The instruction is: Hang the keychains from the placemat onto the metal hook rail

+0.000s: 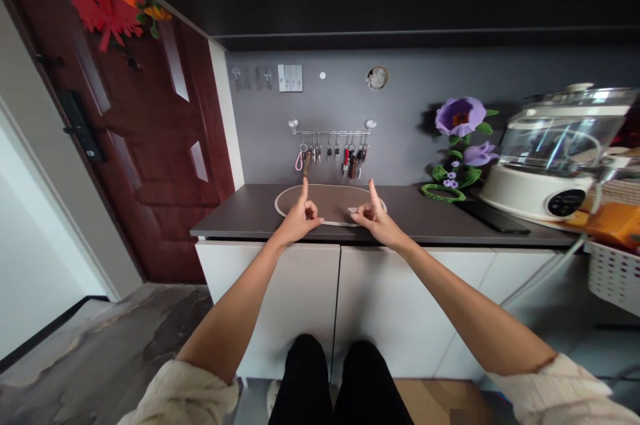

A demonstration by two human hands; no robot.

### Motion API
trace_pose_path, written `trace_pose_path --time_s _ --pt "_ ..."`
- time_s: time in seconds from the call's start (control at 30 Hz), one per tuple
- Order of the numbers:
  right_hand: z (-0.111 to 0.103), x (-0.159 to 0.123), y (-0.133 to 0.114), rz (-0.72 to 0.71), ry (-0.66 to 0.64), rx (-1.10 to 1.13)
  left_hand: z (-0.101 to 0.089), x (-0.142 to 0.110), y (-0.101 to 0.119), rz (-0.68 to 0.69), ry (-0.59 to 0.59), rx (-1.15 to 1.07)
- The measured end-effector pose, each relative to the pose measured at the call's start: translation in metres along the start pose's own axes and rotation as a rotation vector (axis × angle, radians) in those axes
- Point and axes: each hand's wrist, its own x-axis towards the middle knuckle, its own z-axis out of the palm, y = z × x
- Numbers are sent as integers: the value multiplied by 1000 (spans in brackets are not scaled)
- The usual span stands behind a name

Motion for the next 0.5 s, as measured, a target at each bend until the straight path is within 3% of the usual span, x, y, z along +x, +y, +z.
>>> trace_pose_path --time_s 0.33,0.5 --pt "-17 27 12 -18 -2 -50 -13 25 -15 10 -32 1" --pt "-50 72 37 73 191 -74 -32 71 -47 -74 145 128"
